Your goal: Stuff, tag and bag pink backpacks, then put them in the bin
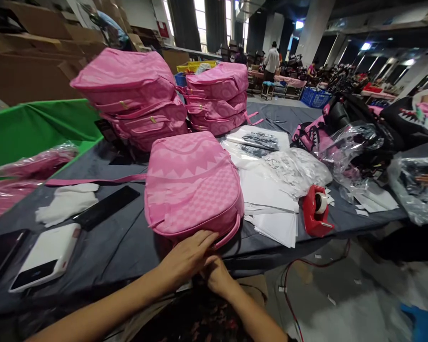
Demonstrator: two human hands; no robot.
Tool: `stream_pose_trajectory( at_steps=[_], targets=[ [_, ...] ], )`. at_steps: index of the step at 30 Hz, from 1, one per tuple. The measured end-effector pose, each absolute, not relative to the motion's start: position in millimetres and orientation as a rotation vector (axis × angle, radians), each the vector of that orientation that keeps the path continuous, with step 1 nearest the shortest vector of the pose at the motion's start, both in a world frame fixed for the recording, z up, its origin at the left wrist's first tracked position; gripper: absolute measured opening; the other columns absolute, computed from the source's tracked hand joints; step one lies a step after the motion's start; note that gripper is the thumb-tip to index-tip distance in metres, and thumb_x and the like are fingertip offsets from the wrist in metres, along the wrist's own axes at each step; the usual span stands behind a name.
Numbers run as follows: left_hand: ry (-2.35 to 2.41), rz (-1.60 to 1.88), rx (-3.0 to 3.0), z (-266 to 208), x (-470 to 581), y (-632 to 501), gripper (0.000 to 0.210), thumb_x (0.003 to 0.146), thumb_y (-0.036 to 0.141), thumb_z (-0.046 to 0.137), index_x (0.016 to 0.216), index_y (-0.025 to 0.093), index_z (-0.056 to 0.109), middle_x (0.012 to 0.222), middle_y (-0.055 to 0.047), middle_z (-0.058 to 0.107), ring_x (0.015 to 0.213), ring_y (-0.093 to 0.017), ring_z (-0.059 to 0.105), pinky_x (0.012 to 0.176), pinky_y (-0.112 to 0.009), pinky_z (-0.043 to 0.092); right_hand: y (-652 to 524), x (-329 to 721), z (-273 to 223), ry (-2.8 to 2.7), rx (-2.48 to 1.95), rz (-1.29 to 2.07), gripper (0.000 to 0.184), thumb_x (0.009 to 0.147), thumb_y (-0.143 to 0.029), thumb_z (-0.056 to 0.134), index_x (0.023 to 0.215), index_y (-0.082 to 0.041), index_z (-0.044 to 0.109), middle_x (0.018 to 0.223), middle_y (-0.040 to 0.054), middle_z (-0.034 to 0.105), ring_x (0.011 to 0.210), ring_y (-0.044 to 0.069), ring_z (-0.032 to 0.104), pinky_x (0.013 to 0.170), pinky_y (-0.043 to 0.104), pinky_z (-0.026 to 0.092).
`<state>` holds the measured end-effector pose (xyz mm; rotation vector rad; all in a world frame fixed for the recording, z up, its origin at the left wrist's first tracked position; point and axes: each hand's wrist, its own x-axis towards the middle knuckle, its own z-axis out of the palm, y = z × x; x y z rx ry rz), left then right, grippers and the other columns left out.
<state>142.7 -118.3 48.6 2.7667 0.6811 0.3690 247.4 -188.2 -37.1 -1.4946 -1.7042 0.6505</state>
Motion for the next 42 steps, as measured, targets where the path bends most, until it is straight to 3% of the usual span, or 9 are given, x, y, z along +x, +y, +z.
stream_pose_trajectory(
  at_steps=[6,14,18,20,23,30,35,39,42],
  targets=[
    [0.497,0.858,2.523,33.4,114.1,-124.6,0.016,0.102,0.018,0.048,0.097,0.018,0.063,0.094,-0.005,0.067,0.084,-0.015,0.064,0.072,-0.024,0.052,-189.1,256.7,-55.9,-1.686,-1.343,0.449,0.024,0.084,-0.013,0.041,0.076,-0.02,0.062,0.066,0.0023,0.061,0.059,0.015,0.052,0.057,0.026,0.047],
    [0.491,1.041,2.265,79.2,118.4,-123.3,0.012,0.1,0.022,0.055,0.098,0.019,0.067,0.088,-0.003,0.065,0.08,-0.012,0.064,0.072,-0.021,0.052,-181.2,266.1,-5.9,-1.655,-1.214,0.065,0.033,0.099,-0.027,0.048,0.068,-0.02,0.058,0.054,-0.0016,0.056,0.048,0.011,0.05,0.05,0.024,0.039],
    [0.59,1.062,2.289,69.1,111.5,-122.8,0.025,0.099,0.026,0.057,0.076,0.017,0.058,0.073,0.001,0.056,0.064,-0.009,0.055,0.058,-0.018,0.044,-198.7,282.5,26.7,-1.765,-1.264,-0.219,0.015,0.1,-0.024,0.055,0.104,-0.017,0.066,0.062,-0.0022,0.061,0.05,0.01,0.053,0.051,0.025,0.037],
    [0.612,1.102,2.328,66.5,111.6,-124.4,0.034,0.1,0.027,0.056,0.068,0.017,0.051,0.068,0.003,0.05,0.058,-0.008,0.048,0.053,-0.018,0.038,-197.0,290.8,37.7,-1.932,-1.205,-0.365,0.024,0.101,-0.021,0.053,0.122,-0.016,0.063,0.064,-0.0021,0.063,0.052,0.01,0.054,0.05,0.026,0.036],
    [0.63,1.131,2.423,70.2,111.5,-124.8,0.039,0.1,0.027,0.056,0.064,0.018,0.045,0.063,0.005,0.044,0.053,-0.007,0.043,0.049,-0.019,0.032,-180.2,315.0,43.7,-2.065,-1.106,-0.483,0.024,0.1,-0.019,0.054,0.12,-0.019,0.068,0.06,-0.0026,0.061,0.051,0.011,0.052,0.049,0.026,0.032],
    [0.558,0.99,2.614,55.2,115.9,-121.3,0.039,0.102,0.035,0.052,0.066,0.018,0.049,0.064,0.003,0.05,0.051,-0.008,0.047,0.048,-0.021,0.036,-157.0,369.0,15.8,-1.44,-1.368,0.514,0.025,0.083,-0.04,0.071,0.103,-0.024,0.074,0.062,-0.004,0.056,0.054,0.01,0.048,0.053,0.023,0.04],
    [0.544,1.29,2.556,58.0,93.7,-125.9,0.009,0.097,0.015,0.056,0.099,0.02,0.064,0.094,-0.004,0.067,0.085,-0.013,0.066,0.076,-0.022,0.053,-193.7,330.0,4.0,-0.523,-1.218,1.012,0.051,0.077,-0.057,0.071,0.112,-0.022,0.061,0.075,-0.0021,0.061,0.06,0.014,0.059,0.049,0.023,0.047],
    [1.255,1.51,2.173,68.4,70.9,-99.5,0.04,0.082,0.027,0.076,0.121,0.026,0.064,0.13,-0.01,0.06,0.126,-0.029,0.055,0.111,-0.049,0.043,-194.1,295.5,13.3,-0.62,-1.279,1.135,0.052,0.075,-0.063,0.073,0.096,-0.018,0.058,0.072,-0.0003,0.064,0.062,0.014,0.062,0.058,0.025,0.052],
    [1.379,1.286,1.406,67.0,69.7,-75.8,0.078,0.07,0.042,0.081,0.138,0.022,0.05,0.145,-0.015,0.051,0.135,-0.035,0.049,0.114,-0.055,0.04,-176.5,285.1,36.3,-0.808,-1.399,0.815,0.047,0.073,-0.055,0.076,0.095,-0.02,0.054,0.067,-0.0037,0.062,0.057,0.013,0.059,0.056,0.024,0.051]
  ],
)
